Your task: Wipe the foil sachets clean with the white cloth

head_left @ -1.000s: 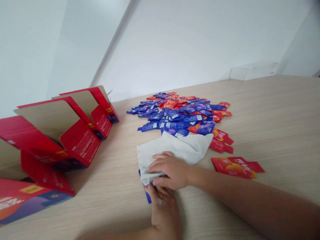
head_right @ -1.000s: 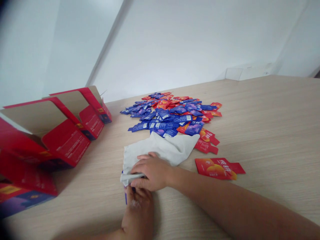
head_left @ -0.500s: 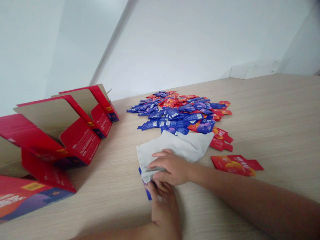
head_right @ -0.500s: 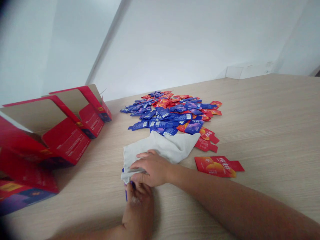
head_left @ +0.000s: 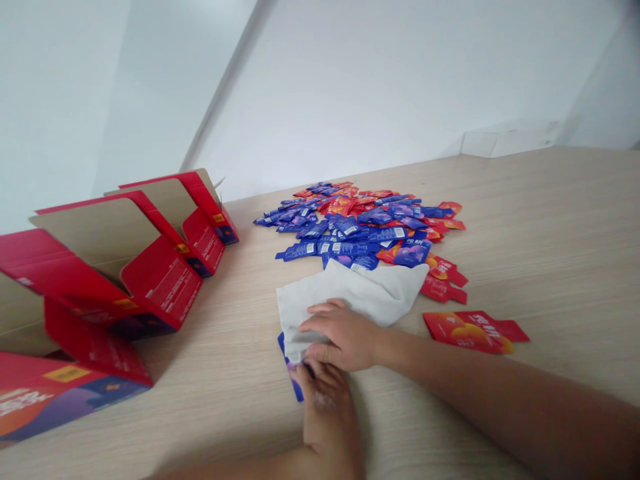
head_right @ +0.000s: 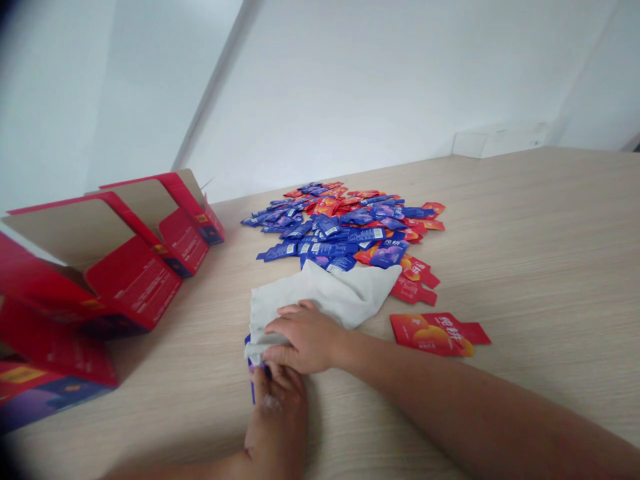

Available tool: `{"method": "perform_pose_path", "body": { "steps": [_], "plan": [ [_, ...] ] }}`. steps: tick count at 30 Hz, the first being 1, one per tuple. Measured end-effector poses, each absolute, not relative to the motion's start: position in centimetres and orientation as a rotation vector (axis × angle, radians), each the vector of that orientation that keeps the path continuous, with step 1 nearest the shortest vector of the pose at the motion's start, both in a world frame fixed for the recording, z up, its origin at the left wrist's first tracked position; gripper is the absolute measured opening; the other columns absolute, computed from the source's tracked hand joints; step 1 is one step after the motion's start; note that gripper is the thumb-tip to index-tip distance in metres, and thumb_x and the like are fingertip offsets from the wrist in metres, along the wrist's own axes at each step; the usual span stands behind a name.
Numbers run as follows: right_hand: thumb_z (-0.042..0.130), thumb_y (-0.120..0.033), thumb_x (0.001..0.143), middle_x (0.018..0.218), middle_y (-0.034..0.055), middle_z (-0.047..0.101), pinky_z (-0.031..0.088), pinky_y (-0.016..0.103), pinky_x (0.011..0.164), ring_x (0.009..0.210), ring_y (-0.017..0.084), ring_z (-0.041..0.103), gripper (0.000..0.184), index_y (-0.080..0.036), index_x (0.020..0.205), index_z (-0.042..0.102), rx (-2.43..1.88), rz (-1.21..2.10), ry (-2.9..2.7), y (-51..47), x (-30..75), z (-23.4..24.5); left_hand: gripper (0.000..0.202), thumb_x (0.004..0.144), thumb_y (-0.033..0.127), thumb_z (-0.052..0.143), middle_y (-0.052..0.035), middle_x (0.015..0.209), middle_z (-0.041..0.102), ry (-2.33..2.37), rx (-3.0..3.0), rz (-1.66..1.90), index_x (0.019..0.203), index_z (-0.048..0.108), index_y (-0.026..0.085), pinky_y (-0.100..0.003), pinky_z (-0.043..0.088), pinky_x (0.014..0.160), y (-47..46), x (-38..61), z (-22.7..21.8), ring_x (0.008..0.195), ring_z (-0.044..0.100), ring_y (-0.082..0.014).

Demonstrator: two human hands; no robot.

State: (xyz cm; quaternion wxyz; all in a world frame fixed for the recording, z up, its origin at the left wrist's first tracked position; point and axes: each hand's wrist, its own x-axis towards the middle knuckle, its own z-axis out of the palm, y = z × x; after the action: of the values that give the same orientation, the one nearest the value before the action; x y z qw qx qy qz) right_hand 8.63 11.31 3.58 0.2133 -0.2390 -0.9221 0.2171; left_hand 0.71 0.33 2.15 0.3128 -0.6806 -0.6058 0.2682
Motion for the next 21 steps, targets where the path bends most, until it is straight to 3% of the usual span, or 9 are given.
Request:
{"method": "perform_pose_path", "body": {
  "steps": [9,21],
  "plan": [
    [0.049,-0.043,0.091,0.109,0.0054,0.07,0.028,0.038,0.103,0.119,0.021,0.053,0.035,-0.02,0.113,0.063,-0.513,0.687,-2.452,11.41,8.59,3.59,0.043,0.081,0.004,0.038,-0.0283,0.113,0.065,-1.604,-1.792,0.743,0.117,0.061,-0.001,-0.045,0.051,0.092,0.49,0.8,2.63,0.098,0.067,-0.0319],
    [0.049,-0.042,0.092,0.116,0.0067,0.067,0.027,0.044,0.104,0.125,0.025,0.048,0.033,-0.022,0.113,0.065,-0.645,0.621,-2.532,11.28,8.41,3.49,0.044,0.079,0.003,0.037,-0.0277,0.11,0.066,-1.578,-1.798,0.703,0.114,0.064,0.001,-0.046,0.051,0.092,0.34,0.84,2.48,0.095,0.067,-0.0329]
  ]
}}
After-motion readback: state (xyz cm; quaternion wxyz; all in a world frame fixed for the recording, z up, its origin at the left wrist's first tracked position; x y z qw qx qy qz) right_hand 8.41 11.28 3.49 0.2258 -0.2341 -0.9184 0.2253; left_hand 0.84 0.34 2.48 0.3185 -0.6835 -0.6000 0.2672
